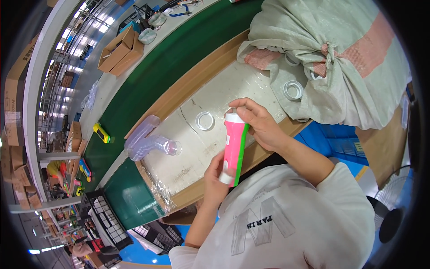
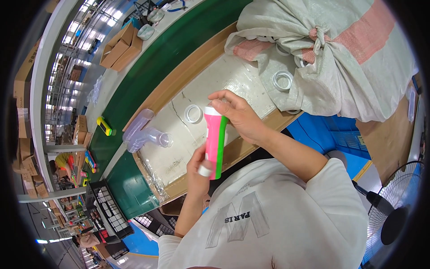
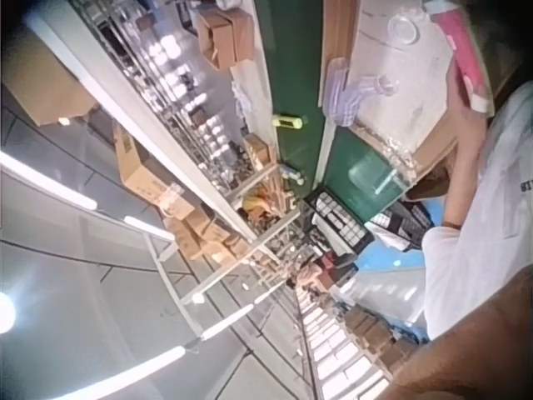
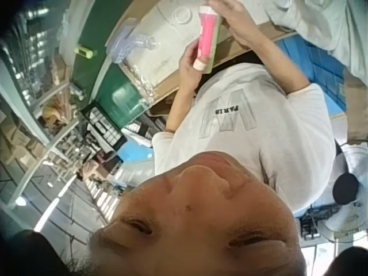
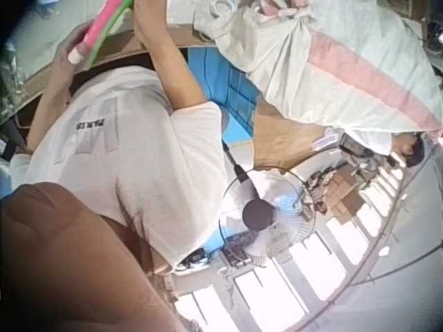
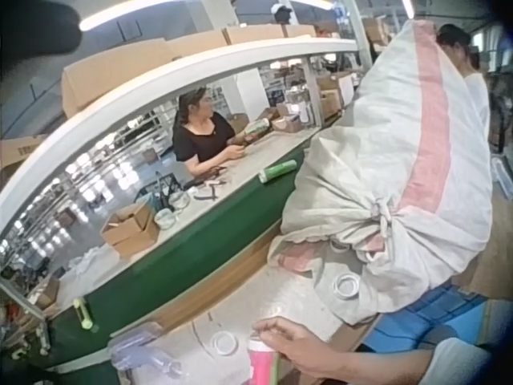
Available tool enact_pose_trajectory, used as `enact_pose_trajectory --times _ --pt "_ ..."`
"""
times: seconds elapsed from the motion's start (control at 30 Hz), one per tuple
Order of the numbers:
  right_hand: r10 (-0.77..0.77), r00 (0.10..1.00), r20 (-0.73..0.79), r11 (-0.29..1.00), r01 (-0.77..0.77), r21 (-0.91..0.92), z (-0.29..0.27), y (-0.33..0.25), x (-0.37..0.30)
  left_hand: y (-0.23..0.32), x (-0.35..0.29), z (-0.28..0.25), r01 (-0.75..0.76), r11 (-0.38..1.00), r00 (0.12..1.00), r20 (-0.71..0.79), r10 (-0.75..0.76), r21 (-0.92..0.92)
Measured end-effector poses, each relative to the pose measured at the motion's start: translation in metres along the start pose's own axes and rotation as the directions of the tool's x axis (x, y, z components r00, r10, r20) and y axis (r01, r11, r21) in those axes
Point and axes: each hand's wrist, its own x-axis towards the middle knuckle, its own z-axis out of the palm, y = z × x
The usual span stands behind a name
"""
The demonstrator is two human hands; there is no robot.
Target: Manually assembling handheld flashlights by attaching heads and caps to the main bodies.
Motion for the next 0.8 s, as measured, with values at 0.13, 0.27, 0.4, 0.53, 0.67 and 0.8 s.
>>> enact_pose_trajectory --times 0.13,0.27,0.4,0.53,0.67,0.8 --pt "0.066 0.998 -0.005 0.995 -0.066 0.077 0.007 0.004 0.000 0.010 0.001 0.009 -0.119 0.954 0.991 -0.031 0.132 0.274" --pt "0.066 0.989 0.131 0.945 -0.104 0.309 0.015 -0.004 -0.006 0.007 -0.004 0.002 0.374 0.667 0.916 0.371 -0.156 -0.644" --pt "0.043 0.991 0.124 0.956 -0.077 0.282 0.022 -0.005 -0.012 0.009 -0.014 0.018 0.287 0.849 0.946 0.271 -0.179 -0.443" --pt "-0.058 0.977 0.207 0.924 -0.025 0.381 0.023 -0.004 -0.013 0.006 -0.023 0.028 0.360 0.711 0.912 0.390 -0.131 -0.604" --pt "-0.201 0.926 0.320 0.780 -0.046 0.624 0.027 0.001 -0.015 0.016 -0.035 0.039 0.560 0.339 0.792 0.608 0.047 -0.756" --pt "-0.194 0.971 0.139 0.950 0.150 0.274 0.018 -0.019 -0.024 0.028 -0.022 0.038 0.236 0.929 0.958 0.228 -0.173 -0.287"
